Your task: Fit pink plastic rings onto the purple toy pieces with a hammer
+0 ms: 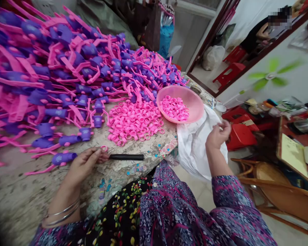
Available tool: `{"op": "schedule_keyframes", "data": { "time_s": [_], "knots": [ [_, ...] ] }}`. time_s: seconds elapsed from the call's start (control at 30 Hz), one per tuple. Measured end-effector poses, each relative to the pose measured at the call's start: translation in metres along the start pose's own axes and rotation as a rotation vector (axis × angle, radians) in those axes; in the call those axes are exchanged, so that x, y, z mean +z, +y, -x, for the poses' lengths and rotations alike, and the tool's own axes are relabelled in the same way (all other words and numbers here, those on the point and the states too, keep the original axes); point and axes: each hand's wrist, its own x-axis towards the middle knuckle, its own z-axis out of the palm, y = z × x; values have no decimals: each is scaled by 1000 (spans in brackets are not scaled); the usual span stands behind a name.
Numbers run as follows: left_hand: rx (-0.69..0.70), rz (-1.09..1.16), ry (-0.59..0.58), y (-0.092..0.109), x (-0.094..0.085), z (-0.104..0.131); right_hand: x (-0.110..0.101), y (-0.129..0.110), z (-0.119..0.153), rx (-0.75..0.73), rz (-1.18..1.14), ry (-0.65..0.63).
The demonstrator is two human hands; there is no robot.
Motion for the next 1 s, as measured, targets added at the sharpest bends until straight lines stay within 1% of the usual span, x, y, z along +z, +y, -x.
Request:
{"op": "schedule_keyframes", "data": {
  "time_s": [0.07, 0.1, 0.17, 0.2, 0.23, 0.27, 0.3, 0.33, 0.4, 0.43, 0.5, 0.53, 0.6, 0.67, 0.73, 0.8, 0.87, 0.93, 1.0],
  "knots": [
    [6, 52, 30, 3, 0, 1, 1, -31, 10, -133, -47, 47],
    [9, 76, 52, 4, -1, 1, 4, -47, 21, -237, -79, 31],
    [21, 117, 110, 7, -3, 1, 15, -77, 51, -647, -118, -114],
    [30, 140, 153, 8, -4, 1, 22, -90, 70, -822, -124, -233],
    [39, 163, 193, 9, -5, 1, 31, -102, 89, -944, -147, -376],
    [49, 185, 235, 10, -7, 1, 40, -112, 109, -1036, -162, -543],
    [64, 209, 283, 10, -8, 2, 50, -120, 129, -1096, -168, -727],
    [88, 237, 337, 11, -10, 2, 61, -128, 147, -1121, -173, -902],
    [159, 303, 457, 13, -14, 3, 81, -143, 180, -1161, -159, -1180],
    [193, 332, 517, 14, -17, 4, 91, -151, 193, -1191, -137, -1283],
    [237, 385, 633, 17, -22, 5, 110, -169, 217, -1240, -22, -1423],
    [246, 411, 683, 18, -24, 5, 119, -179, 226, -1252, 66, -1469],
    [250, 462, 756, 19, -28, 5, 136, -199, 243, -1254, 242, -1514],
    [251, 505, 798, 19, -31, 5, 152, -214, 260, -1246, 333, -1516],
    [250, 529, 812, 18, -33, 5, 164, -223, 277, -1227, 373, -1494],
    [247, 537, 807, 17, -34, 5, 172, -226, 292, -1188, 420, -1467],
    [239, 535, 778, 16, -35, 5, 178, -224, 304, -1141, 452, -1452],
    [236, 533, 741, 15, -35, 5, 180, -220, 308, -1093, 453, -1448],
    [243, 532, 724, 15, -35, 5, 180, -215, 304, -1041, 427, -1462]
  ]
}}
